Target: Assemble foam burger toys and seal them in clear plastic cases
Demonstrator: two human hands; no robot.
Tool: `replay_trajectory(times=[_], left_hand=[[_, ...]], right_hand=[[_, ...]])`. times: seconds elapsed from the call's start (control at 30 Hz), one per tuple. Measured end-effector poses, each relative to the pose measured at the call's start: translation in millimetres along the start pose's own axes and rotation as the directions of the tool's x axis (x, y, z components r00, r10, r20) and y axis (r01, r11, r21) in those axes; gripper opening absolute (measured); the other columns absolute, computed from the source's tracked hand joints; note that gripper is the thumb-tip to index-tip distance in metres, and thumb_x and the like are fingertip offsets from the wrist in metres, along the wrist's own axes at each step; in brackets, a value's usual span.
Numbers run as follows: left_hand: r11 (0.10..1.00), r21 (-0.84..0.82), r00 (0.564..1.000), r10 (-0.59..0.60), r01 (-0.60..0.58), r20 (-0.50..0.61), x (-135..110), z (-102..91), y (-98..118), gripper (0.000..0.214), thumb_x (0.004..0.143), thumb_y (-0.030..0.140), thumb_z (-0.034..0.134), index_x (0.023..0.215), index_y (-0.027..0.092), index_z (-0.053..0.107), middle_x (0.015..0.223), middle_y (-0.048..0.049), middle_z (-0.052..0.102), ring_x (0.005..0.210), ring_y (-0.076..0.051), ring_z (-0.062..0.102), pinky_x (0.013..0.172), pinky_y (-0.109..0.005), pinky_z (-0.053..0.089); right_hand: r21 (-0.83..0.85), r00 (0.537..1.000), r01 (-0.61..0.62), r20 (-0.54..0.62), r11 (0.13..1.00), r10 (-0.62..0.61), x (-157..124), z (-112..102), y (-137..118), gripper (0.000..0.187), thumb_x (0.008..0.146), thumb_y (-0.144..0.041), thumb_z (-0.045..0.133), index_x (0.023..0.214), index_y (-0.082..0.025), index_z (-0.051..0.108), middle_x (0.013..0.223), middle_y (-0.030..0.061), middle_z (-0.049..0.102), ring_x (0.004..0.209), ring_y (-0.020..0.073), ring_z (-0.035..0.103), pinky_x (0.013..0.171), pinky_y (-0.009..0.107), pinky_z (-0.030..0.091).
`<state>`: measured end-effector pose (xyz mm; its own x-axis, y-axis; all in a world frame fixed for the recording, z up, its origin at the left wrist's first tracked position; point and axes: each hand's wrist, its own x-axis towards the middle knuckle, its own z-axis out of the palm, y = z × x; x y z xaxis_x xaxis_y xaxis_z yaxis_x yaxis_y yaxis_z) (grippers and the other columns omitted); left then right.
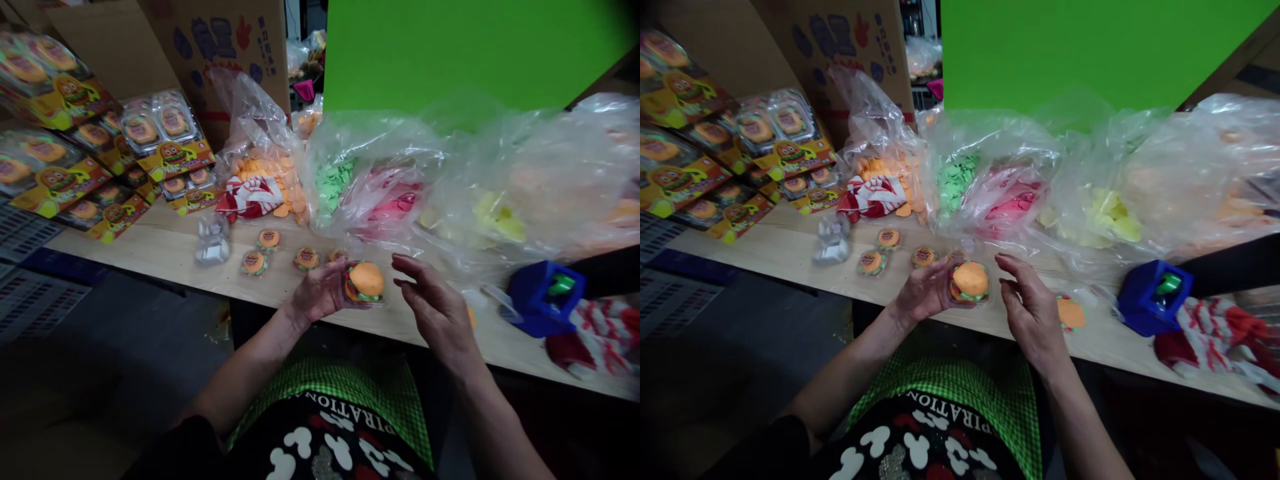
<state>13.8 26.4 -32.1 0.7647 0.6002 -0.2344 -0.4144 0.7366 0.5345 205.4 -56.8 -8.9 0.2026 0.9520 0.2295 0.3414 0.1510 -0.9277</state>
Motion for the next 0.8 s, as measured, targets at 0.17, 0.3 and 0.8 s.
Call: replay_trajectory(times=[0.17, 0.3, 0.8], left_hand=[[0.977, 0.208, 0.998, 0.046, -0.037, -0.039, 1.9, 1.1, -0.3, 0.042, 0.071, 0.019, 0.076, 0.112, 0.019, 0.067, 0.107, -0.0093, 0.07, 0.084, -0.02, 0.069, 0.069, -0.031, 0.059], [0.97, 0.24, 0.998, -0.05, 0.041, 0.035, 2.2, 2.0, -3.5, 0.044, 0.068, 0.024, 0.077, 0.111, 0.019, 0.067, 0.11, -0.0101, 0.068, 0.088, -0.021, 0.068, 0.069, -0.03, 0.058], [0.974, 0.084, 0.978, -0.209, 0.209, -0.005, -1.2, 5.8, -0.4, 0.054, 0.078, 0.061, 0.061, 0.104, 0.014, 0.069, 0.094, -0.0144, 0.074, 0.083, -0.027, 0.07, 0.069, -0.037, 0.057]], right_hand=[[-0.136, 1.0, 0.007, -0.015, 0.991, -0.009, -2.7, -6.2, 8.9, 0.029, 0.091, -0.032, 0.058, 0.118, -0.028, 0.068, 0.127, 0.0094, 0.064, 0.117, 0.0271, 0.06, 0.101, 0.051, 0.049], [0.171, 0.966, -0.256, 0.028, 0.951, 0.255, 18.4, -10.2, 24.6, 0.043, 0.077, -0.034, 0.072, 0.118, -0.026, 0.066, 0.122, 0.0084, 0.069, 0.113, 0.0275, 0.064, 0.097, 0.049, 0.052], [-0.193, 0.905, 0.37, 0.297, 0.909, -0.305, -2.4, -10.6, -21.8, 0.046, 0.089, -0.023, 0.057, 0.133, -0.032, 0.063, 0.135, 0.0043, 0.066, 0.13, 0.0322, 0.056, 0.112, 0.06, 0.039]])
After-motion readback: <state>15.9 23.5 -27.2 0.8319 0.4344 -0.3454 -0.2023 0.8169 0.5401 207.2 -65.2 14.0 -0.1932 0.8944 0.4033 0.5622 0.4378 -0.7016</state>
